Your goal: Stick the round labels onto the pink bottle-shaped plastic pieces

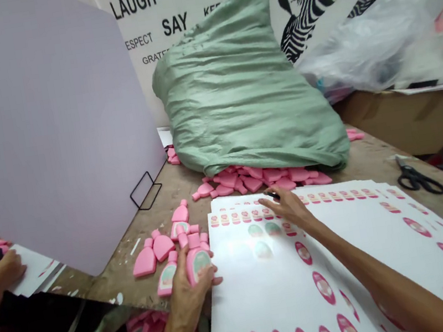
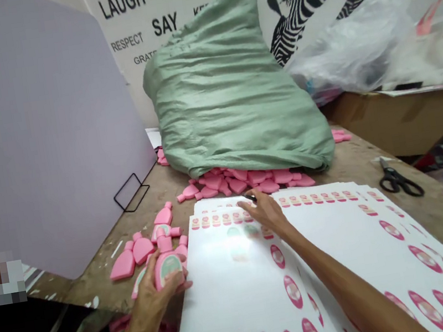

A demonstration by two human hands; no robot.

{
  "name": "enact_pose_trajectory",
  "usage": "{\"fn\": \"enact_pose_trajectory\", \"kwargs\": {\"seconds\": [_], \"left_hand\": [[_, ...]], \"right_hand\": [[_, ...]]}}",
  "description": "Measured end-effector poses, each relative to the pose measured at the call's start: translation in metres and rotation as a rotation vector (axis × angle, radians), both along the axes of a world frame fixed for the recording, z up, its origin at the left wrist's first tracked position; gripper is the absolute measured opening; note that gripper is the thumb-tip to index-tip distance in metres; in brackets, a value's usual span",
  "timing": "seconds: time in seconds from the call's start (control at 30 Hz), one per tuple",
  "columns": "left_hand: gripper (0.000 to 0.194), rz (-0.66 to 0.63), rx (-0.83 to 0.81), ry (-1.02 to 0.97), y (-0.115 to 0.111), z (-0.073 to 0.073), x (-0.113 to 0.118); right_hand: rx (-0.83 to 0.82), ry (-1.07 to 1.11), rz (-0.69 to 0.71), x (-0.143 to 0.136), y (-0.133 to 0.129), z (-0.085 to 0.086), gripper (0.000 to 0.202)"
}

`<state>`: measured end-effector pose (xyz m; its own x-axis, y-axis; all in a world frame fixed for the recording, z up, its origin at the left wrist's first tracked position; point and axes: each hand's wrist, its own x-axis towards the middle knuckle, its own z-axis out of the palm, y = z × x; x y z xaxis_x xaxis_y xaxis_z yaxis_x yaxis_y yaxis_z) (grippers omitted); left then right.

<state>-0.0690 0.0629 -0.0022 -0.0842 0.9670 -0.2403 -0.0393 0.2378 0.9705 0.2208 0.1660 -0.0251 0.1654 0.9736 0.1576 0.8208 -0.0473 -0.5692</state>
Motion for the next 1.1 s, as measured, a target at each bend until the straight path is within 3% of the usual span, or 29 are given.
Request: {"fn": "enact_pose_trajectory", "kwargs": {"seconds": [0.1, 0.2, 0.33, 0.43, 0.5, 0.57, 0.67, 0.77, 0.87, 0.97, 1.03, 1.1], "left_hand": [[0.067, 0.093, 0.094, 0.293, 0.025, -0.011, -0.016], [0.053, 0.154, 0.203, 0.632, 0.042, -0.018, -0.025], [0.051, 0.193, 0.315, 0.963, 0.057, -0.019, -0.029], [0.064, 0.307, 0.465, 1.091, 0.058, -0.009, -0.021], [0.062, 0.312, 0.533, 0.973, 0.049, -0.001, -0.004], [0.049, 0.153, 0.488, 0.669, 0.032, 0.006, 0.022], [0.038, -0.143, 0.169, 0.123, -0.001, 0.010, 0.066], [0.036, -0.184, 0.033, -0.085, -0.027, 0.007, 0.092], [0.038, -0.124, 0.048, -0.119, -0.034, 0.000, 0.093], [0.045, -0.108, 0.016, -0.181, -0.030, -0.006, 0.082], [0.045, -0.142, 0.012, -0.175, -0.028, -0.009, 0.077], [0.044, -0.182, -0.003, -0.145, -0.029, -0.011, 0.077]], "right_hand": [[-0.058, -0.165, -0.101, -0.001, 0.053, -0.008, 0.041], [-0.070, -0.230, -0.165, -0.006, 0.082, -0.018, 0.041], [-0.053, -0.285, -0.176, -0.002, 0.082, -0.015, 0.033], [-0.055, -0.281, -0.136, 0.003, 0.054, 0.000, 0.036], [-0.034, -0.249, -0.071, -0.002, 0.018, 0.010, 0.040], [0.051, -0.203, 0.021, -0.017, -0.029, 0.015, 0.038], [0.257, -0.211, 0.111, -0.050, -0.104, 0.012, 0.027], [0.319, -0.205, 0.185, -0.072, -0.157, 0.006, 0.024], [0.216, -0.010, 0.297, -0.067, -0.174, 0.006, 0.039], [0.072, 0.149, 0.161, -0.046, -0.163, 0.005, 0.031], [0.060, 0.063, 0.040, -0.036, -0.150, -0.001, 0.024], [0.103, -0.089, 0.051, -0.031, -0.140, -0.010, 0.017]]}}
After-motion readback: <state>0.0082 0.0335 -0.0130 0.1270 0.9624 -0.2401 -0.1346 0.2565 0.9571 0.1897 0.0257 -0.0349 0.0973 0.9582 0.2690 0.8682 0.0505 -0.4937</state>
